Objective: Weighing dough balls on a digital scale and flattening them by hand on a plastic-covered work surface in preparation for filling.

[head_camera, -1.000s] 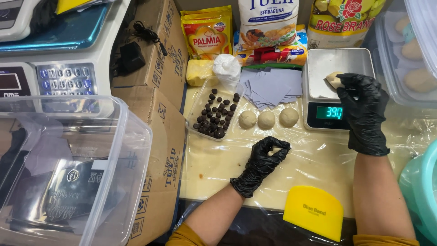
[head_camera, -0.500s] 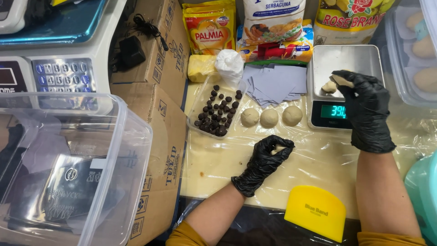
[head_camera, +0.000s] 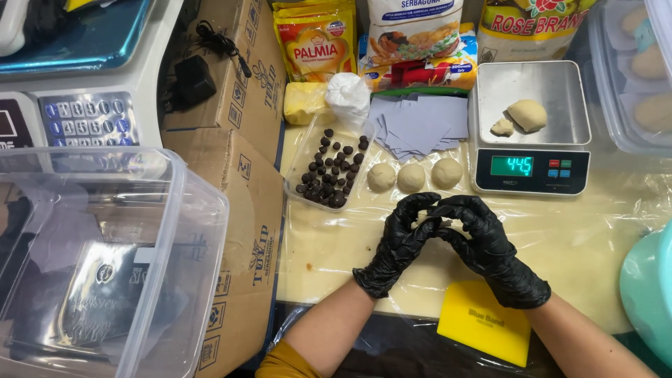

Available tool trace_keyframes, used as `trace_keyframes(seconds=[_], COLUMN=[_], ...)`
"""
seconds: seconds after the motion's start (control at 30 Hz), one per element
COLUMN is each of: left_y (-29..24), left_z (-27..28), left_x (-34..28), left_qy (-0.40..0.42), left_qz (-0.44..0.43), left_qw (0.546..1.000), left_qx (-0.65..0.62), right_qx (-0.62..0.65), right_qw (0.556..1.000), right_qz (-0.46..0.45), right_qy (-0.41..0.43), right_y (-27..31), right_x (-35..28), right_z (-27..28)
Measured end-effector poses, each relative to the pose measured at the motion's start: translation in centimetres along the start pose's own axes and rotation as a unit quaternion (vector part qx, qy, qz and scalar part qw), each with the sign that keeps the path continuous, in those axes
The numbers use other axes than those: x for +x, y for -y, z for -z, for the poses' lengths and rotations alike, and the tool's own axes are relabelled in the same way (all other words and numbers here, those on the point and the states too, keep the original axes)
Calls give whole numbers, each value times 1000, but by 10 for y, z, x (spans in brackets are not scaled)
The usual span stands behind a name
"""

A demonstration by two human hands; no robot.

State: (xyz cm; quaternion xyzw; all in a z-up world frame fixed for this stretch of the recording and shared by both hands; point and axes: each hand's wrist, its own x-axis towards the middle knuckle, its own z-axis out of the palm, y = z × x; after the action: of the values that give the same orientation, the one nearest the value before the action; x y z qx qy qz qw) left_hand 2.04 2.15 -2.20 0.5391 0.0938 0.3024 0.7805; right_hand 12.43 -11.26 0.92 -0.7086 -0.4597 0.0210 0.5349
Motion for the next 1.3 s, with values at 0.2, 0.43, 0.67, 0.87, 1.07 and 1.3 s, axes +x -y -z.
trace_keyframes(seconds=[0.2, 0.43, 0.67, 0.87, 1.07, 1.3], left_y=[-25, -33, -12, -3, 2, -18], left_z=[-8, -15, -11, -13, -12, -13], left_x=[0, 1, -1, -1, -3, -6], left_qy=[-2, -8, -18, -32, -33, 21], left_qz=[-6, -10, 9, 9, 29, 61], left_qw=[998, 996, 999, 998, 998, 997], left_qx=[64, 90, 39, 47, 35, 34], right_qx=[87, 48, -46, -88, -107, -17], right_qw=[995, 997, 998, 996, 993, 985], right_qz=[-45, 43, 39, 19, 8, -63], right_qy=[-11, -33, -20, -10, -48, -162], right_y=[28, -11, -36, -37, -43, -43], right_x=[11, -2, -13, -9, -3, 19], right_z=[-5, -5, 2, 0, 5, 64])
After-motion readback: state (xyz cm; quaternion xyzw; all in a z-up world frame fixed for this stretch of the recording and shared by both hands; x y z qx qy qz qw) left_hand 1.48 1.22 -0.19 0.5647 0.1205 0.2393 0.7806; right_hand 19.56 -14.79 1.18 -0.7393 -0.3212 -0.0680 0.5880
